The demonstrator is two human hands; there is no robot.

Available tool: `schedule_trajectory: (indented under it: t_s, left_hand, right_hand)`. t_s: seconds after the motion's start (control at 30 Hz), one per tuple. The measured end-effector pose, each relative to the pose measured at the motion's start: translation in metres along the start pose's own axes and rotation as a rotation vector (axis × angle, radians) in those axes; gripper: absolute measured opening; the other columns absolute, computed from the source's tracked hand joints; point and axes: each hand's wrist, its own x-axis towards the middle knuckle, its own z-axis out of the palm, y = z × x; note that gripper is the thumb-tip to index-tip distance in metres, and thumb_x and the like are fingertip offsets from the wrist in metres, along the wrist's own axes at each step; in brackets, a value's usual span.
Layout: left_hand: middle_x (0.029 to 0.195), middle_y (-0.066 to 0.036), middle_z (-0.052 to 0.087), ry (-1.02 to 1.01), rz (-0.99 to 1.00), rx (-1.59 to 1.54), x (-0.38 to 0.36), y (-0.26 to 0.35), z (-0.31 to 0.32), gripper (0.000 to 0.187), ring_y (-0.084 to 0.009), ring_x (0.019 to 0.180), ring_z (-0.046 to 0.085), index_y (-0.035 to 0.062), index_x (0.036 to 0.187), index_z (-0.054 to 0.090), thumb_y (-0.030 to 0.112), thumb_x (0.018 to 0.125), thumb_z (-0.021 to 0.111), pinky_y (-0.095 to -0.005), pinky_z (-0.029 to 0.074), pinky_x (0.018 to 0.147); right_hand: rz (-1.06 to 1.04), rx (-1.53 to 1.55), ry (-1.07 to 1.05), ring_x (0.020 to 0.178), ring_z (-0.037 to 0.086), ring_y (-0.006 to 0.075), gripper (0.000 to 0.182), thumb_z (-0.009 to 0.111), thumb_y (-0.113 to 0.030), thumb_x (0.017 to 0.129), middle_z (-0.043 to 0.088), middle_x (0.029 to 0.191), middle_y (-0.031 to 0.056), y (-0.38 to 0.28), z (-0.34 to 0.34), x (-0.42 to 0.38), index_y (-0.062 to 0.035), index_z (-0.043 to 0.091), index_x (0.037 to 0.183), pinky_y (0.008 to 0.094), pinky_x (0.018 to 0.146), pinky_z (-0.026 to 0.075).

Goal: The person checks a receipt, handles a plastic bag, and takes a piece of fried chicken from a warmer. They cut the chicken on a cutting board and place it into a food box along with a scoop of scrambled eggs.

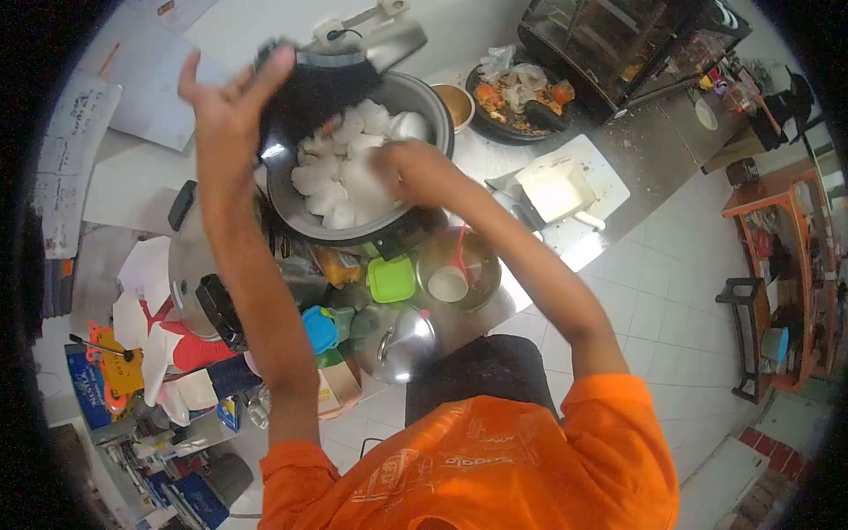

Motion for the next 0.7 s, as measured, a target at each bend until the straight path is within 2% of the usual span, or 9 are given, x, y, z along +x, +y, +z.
schedule_trajectory:
  t_s: [0.1,0.17,0.2,0.23,0.27,0.4,0.47,0.53,0.7]
  left_hand:
    - [0.119,-0.028,0.058,-0.137,-0.088,0.013,0.047,0.016,-0.008,0.087,-0.0251,0.121,0.052,-0.0119,0.134,0.039,0.035,0.075,0.083,-0.0308,0.042,0.100]
    - [0.108,-0.024,0.059,-0.091,-0.047,-0.149,0.051,0.031,0.000,0.095,-0.0239,0.092,0.063,-0.0195,0.134,0.009,0.021,0.080,0.075,-0.0265,0.046,0.092]
    - [0.108,-0.024,0.059,-0.097,-0.043,-0.155,0.058,0.024,-0.006,0.095,-0.0239,0.092,0.063,-0.0195,0.134,0.009,0.021,0.080,0.075,-0.0265,0.046,0.092]
    - [0.113,-0.025,0.058,-0.130,-0.034,-0.033,0.068,0.015,-0.016,0.079,-0.0240,0.113,0.051,-0.0157,0.125,0.035,0.031,0.077,0.078,-0.0287,0.044,0.096]
    - [0.118,-0.026,0.056,-0.165,-0.024,0.083,0.076,0.007,-0.021,0.070,-0.0242,0.133,0.039,-0.0120,0.115,0.061,0.041,0.075,0.080,-0.0309,0.042,0.099]
    - [0.116,-0.024,0.056,-0.159,-0.055,0.071,0.067,0.007,-0.013,0.066,-0.0222,0.141,0.026,-0.0107,0.112,0.065,0.043,0.076,0.079,-0.0313,0.042,0.101]
    - [0.105,-0.021,0.062,-0.014,-0.015,0.081,0.066,-0.001,-0.015,0.060,-0.0306,0.107,0.059,-0.0085,0.108,0.064,0.039,0.076,0.082,-0.0291,0.035,0.104]
    - [0.114,-0.024,0.057,-0.019,-0.022,0.062,0.061,0.000,-0.015,0.057,-0.0307,0.110,0.058,-0.0081,0.109,0.064,0.037,0.078,0.081,-0.0291,0.034,0.104]
    - [0.137,-0.026,0.045,0.004,-0.132,0.048,-0.016,0.008,0.008,0.068,-0.0290,0.123,0.051,-0.0072,0.132,0.043,0.026,0.084,0.078,-0.0342,0.034,0.107]
  right_hand:
    - [0.173,-0.473,-0.562,0.093,0.068,0.0334,0.023,0.066,-0.016,0.083,0.071,0.098,0.0143,0.040,0.033,0.072,-0.0068,0.071,0.104,0.0430,0.080,0.053]
    - [0.240,-0.641,-0.741,0.098,0.067,0.0332,0.027,0.066,-0.017,0.081,0.071,0.099,0.0124,0.080,0.060,0.086,-0.0096,0.071,0.106,0.0425,0.084,0.053]
    - [0.054,-0.871,-0.915,0.110,0.062,0.0312,0.030,0.066,-0.020,0.081,0.069,0.108,0.0099,0.106,0.076,0.085,-0.0130,0.071,0.110,0.0422,0.094,0.048]
    - [-0.136,-1.095,-1.085,0.121,0.057,0.0291,0.033,0.067,-0.023,0.081,0.068,0.118,0.0075,0.126,0.088,0.080,-0.0163,0.070,0.114,0.0418,0.103,0.044]
    - [-0.115,-1.101,-1.086,0.121,0.057,0.0291,0.033,0.067,-0.023,0.081,0.068,0.118,0.0075,0.139,0.100,0.077,-0.0163,0.070,0.114,0.0418,0.103,0.044]
    - [-0.030,-1.280,-0.984,0.140,0.037,0.0239,0.040,0.071,-0.032,0.081,0.047,0.147,0.0021,0.168,0.141,0.078,-0.0210,0.068,0.120,0.0412,0.117,0.024]
    - [-0.324,-1.128,-0.919,0.131,0.046,0.0226,0.042,0.073,-0.029,0.078,0.055,0.136,0.0025,0.172,0.130,0.083,-0.0221,0.067,0.119,0.0384,0.112,0.034]
    - [-0.251,-1.097,-0.941,0.120,0.056,0.0246,0.047,0.076,-0.025,0.072,0.061,0.125,0.0065,0.080,0.045,0.072,-0.0199,0.066,0.118,0.0391,0.101,0.045]
    - [-0.208,0.079,-0.098,0.105,0.059,0.0376,0.062,0.079,-0.022,0.059,0.063,0.108,0.0151,0.002,-0.065,-0.008,-0.0097,0.055,0.115,0.0465,0.087,0.048]
